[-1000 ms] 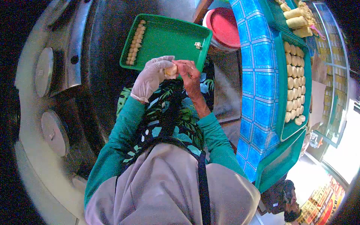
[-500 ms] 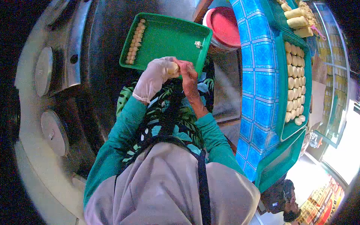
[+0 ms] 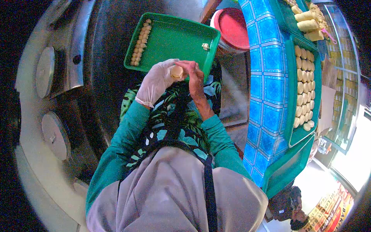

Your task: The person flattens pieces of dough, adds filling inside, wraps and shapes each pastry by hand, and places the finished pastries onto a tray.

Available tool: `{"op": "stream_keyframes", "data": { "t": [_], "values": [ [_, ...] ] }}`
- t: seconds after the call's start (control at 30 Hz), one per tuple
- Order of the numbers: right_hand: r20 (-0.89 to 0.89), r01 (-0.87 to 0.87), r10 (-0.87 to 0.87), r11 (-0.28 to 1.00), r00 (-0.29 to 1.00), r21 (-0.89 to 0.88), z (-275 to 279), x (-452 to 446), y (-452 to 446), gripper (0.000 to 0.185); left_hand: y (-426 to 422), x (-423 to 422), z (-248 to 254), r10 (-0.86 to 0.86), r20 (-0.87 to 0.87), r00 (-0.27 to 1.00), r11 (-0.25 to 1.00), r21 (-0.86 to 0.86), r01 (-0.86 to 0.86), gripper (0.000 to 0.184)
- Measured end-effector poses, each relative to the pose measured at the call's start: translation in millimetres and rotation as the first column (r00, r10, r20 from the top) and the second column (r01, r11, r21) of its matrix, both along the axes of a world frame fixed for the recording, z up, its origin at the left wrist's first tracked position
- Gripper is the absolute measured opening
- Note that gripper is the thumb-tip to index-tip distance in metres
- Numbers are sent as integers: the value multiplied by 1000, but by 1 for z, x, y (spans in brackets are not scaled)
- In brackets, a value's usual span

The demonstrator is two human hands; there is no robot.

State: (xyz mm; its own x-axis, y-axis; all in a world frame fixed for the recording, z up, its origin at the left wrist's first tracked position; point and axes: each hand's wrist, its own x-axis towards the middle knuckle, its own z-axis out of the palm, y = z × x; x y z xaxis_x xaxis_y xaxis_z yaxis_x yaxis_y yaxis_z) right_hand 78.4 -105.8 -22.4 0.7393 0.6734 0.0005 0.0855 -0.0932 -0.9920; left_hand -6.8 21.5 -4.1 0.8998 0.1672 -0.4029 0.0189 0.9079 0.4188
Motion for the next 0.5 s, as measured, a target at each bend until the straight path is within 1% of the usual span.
{"op": "stream_keyframes", "data": {
  "t": [0.07,0.13,0.17,0.2,0.23,0.27,0.3,0.33,0.37,0.4,0.47,0.5],
  "values": [
    [-28,0,1,1000,1000,28,-1,1,2,64,0,0,1,-7,32,999,1000,-2,7,25],
    [-38,3,-3,1000,999,23,1,2,2,65,-4,2,-4,17,40,999,998,54,-19,22],
    [-51,7,-6,1000,999,15,2,2,1,66,-4,2,-7,15,41,999,998,53,-17,22],
    [-50,8,-7,1000,999,14,6,2,2,66,-3,2,-7,-12,67,998,999,45,9,23],
    [-92,6,-5,1000,996,6,12,1,2,66,-2,2,-7,-38,91,995,999,37,35,25],
    [-134,2,-2,1000,991,-3,16,-1,2,67,-3,1,-6,-37,90,995,999,34,34,25],
    [-134,-1,1,1000,991,-4,13,0,2,67,-2,2,-4,-34,49,998,999,-25,35,24],
    [-103,-10,8,1000,995,-18,8,1,1,68,-1,3,-2,-34,8,999,996,-84,35,24],
    [-72,-18,16,999,997,-32,3,1,1,68,-2,3,-3,-32,7,999,996,-85,32,24],
    [-73,-20,18,999,997,-32,-1,2,2,68,-4,4,-3,-16,27,1000,997,-73,17,23],
    [3,-67,67,998,998,-4,-10,4,2,69,-5,3,-4,0,47,999,998,-63,3,23],
    [2,-67,67,998,998,-5,-5,3,3,69,-5,1,1,16,18,1000,1000,9,-17,21]
  ]
}}
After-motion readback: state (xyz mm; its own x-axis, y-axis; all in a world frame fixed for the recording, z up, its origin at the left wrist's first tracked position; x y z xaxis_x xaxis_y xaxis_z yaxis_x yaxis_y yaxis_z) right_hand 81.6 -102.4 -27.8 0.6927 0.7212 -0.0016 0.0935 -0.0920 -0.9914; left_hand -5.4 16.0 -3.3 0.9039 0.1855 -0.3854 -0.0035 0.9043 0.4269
